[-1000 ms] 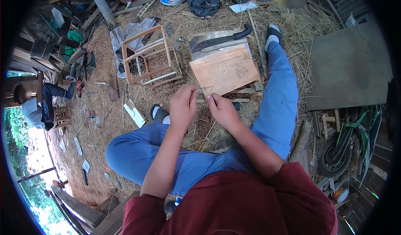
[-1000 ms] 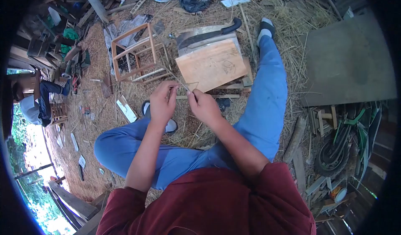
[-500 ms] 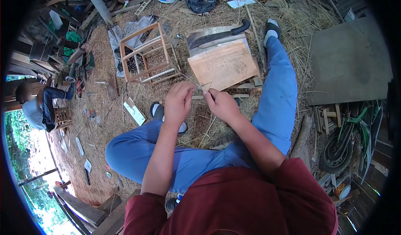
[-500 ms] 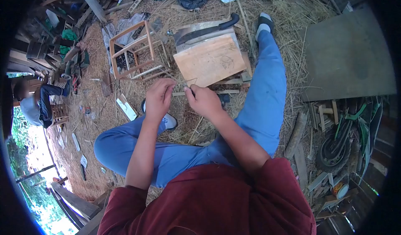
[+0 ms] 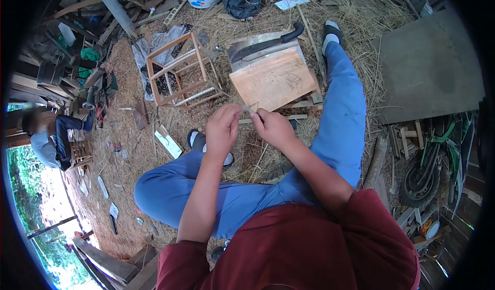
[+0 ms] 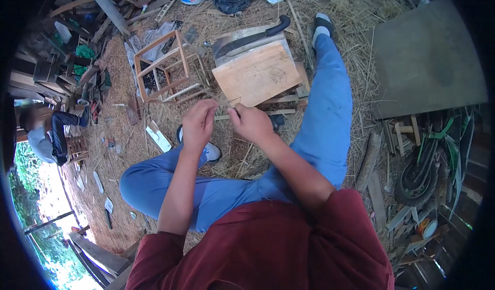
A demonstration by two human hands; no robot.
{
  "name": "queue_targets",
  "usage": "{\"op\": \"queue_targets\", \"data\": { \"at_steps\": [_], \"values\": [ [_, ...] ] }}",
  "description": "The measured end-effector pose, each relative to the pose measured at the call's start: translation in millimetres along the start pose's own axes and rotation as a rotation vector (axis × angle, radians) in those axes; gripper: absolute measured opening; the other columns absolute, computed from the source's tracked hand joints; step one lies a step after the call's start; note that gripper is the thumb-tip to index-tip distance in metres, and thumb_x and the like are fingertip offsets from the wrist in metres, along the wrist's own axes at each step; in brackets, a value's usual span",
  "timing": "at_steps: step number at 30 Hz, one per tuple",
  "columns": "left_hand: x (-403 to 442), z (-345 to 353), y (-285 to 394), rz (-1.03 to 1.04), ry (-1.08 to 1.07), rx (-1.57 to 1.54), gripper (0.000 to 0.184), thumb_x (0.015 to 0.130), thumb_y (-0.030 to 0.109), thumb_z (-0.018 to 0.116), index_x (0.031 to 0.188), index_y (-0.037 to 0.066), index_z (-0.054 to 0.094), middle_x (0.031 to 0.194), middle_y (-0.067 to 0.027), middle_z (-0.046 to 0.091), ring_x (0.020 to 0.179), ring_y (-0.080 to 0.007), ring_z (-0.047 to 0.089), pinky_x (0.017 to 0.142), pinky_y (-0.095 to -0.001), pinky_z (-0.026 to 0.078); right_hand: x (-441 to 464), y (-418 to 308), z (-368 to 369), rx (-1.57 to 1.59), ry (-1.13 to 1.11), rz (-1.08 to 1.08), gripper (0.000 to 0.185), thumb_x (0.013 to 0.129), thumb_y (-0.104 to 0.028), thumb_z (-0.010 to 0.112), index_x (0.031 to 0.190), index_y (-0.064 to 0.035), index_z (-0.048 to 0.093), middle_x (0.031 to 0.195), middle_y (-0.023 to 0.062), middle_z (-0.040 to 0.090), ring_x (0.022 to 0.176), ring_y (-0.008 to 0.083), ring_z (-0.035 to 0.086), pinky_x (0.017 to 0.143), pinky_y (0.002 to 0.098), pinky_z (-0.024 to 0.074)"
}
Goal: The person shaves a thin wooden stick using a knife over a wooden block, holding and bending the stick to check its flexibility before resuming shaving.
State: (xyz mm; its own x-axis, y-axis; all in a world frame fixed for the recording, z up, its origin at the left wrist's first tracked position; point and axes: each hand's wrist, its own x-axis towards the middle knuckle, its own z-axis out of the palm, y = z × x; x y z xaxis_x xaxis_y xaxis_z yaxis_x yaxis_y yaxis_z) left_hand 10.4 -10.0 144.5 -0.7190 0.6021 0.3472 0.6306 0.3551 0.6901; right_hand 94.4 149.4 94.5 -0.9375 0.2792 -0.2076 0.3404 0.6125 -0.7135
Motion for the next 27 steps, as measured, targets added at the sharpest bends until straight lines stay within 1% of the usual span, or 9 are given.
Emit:
{"op": "queue_targets", "data": {
  "at_steps": [3, 6, 10, 12, 14, 15, 18, 20, 27],
  "values": [
    [0, 4, -3, 0.148, 0.007, 0.096, 0.011, 0.088, -0.004, 0.066, 0.098, 0.000, 0.066, 0.100, -0.0167, 0.071, 0.095, -0.0383, 0.069, 0.083, -0.0438, 0.056, 15, 52, 20, -0.039, 0.026, 0.101, 0.046, 0.104, -0.046, 0.049, 0.097, -0.0052, 0.069, 0.087, 0.0253, 0.071, 0.085, 0.0455, 0.070, 0.078, 0.0566, 0.0545],
    [-1, 8, 1, 0.052, -0.004, 0.052, 0.010, 0.088, -0.003, 0.066, 0.097, 0.001, 0.066, 0.101, -0.0166, 0.071, 0.098, -0.0384, 0.068, 0.084, -0.0444, 0.056, 0, 0, -10, 0.079, -0.049, 0.087, 0.046, 0.104, -0.044, 0.048, 0.098, -0.0037, 0.069, 0.090, 0.0260, 0.071, 0.087, 0.0466, 0.069, 0.079, 0.0565, 0.0541],
    [-1, 5, -3, 0.052, -0.004, 0.043, 0.009, 0.090, -0.004, 0.067, 0.099, 0.000, 0.067, 0.100, -0.0166, 0.071, 0.094, -0.0350, 0.071, 0.082, -0.0387, 0.057, 1, 29, 31, 0.120, 0.079, 0.093, 0.041, 0.104, -0.040, 0.051, 0.094, -0.0023, 0.064, 0.085, 0.0261, 0.069, 0.082, 0.0470, 0.067, 0.073, 0.0549, 0.0515],
    [0, 3, -3, 0.047, 0.006, 0.052, 0.009, 0.091, -0.004, 0.067, 0.099, 0.000, 0.067, 0.100, -0.0166, 0.071, 0.094, -0.0337, 0.071, 0.082, -0.0385, 0.057, 18, 79, 62, 0.093, 0.171, 0.101, 0.044, 0.105, -0.042, 0.052, 0.091, -0.0015, 0.064, 0.078, 0.0210, 0.070, 0.073, 0.0423, 0.068, 0.070, 0.0519, 0.0515],
    [1, 2, -1, -0.054, 0.064, -0.064, 0.007, 0.095, -0.003, 0.066, 0.101, -0.001, 0.067, 0.102, -0.0139, 0.073, 0.093, -0.0258, 0.073, 0.084, -0.0352, 0.057, 32, 87, 58, 0.518, 0.129, 0.220, 0.049, 0.105, -0.047, 0.053, 0.087, -0.0031, 0.064, 0.068, 0.0095, 0.064, 0.054, 0.0274, 0.059, 0.056, 0.0425, 0.0487],
    [0, 4, -2, -0.057, 0.065, -0.066, 0.007, 0.095, -0.003, 0.066, 0.101, -0.001, 0.067, 0.102, -0.0139, 0.073, 0.093, -0.0258, 0.073, 0.084, -0.0352, 0.057, 38, 75, 48, 0.776, -0.006, 0.381, 0.046, 0.106, -0.049, 0.054, 0.091, -0.0070, 0.065, 0.063, -0.0030, 0.048, 0.044, 0.0101, 0.041, 0.042, 0.0307, 0.0361],
    [-4, 13, -7, -0.274, 0.225, -0.323, 0.001, 0.098, 0.000, 0.066, 0.098, 0.000, 0.065, 0.097, -0.0107, 0.073, 0.091, -0.0185, 0.070, 0.084, -0.0311, 0.055, 35, 30, 5, 1.225, -0.061, 0.518, 0.037, 0.106, -0.045, 0.057, 0.100, -0.0091, 0.063, 0.061, -0.0076, 0.038, 0.042, 0.0044, 0.032, 0.038, 0.0252, 0.0255],
    [-6, 13, -8, -0.403, 0.293, -0.693, 0.002, 0.100, 0.001, 0.065, 0.100, -0.001, 0.063, 0.100, -0.0095, 0.073, 0.093, -0.0137, 0.068, 0.086, -0.0295, 0.055, 37, 30, 0, 1.313, -0.044, 0.455, 0.030, 0.105, -0.040, 0.061, 0.107, -0.0092, 0.061, 0.061, -0.0089, 0.035, 0.043, 0.0029, 0.033, 0.039, 0.0243, 0.0261],
    [-16, 21, -17, -0.527, 0.162, -0.755, 0.003, 0.099, -0.001, 0.064, 0.099, -0.001, 0.061, 0.100, -0.0100, 0.073, 0.090, -0.0155, 0.069, 0.085, -0.0296, 0.057, 41, 28, -14, 1.384, 0.088, 0.345, 0.022, 0.103, -0.030, 0.065, 0.102, -0.0088, 0.060, 0.060, -0.0089, 0.037, 0.042, 0.0037, 0.032, 0.039, 0.0257, 0.0267]
  ]
}}
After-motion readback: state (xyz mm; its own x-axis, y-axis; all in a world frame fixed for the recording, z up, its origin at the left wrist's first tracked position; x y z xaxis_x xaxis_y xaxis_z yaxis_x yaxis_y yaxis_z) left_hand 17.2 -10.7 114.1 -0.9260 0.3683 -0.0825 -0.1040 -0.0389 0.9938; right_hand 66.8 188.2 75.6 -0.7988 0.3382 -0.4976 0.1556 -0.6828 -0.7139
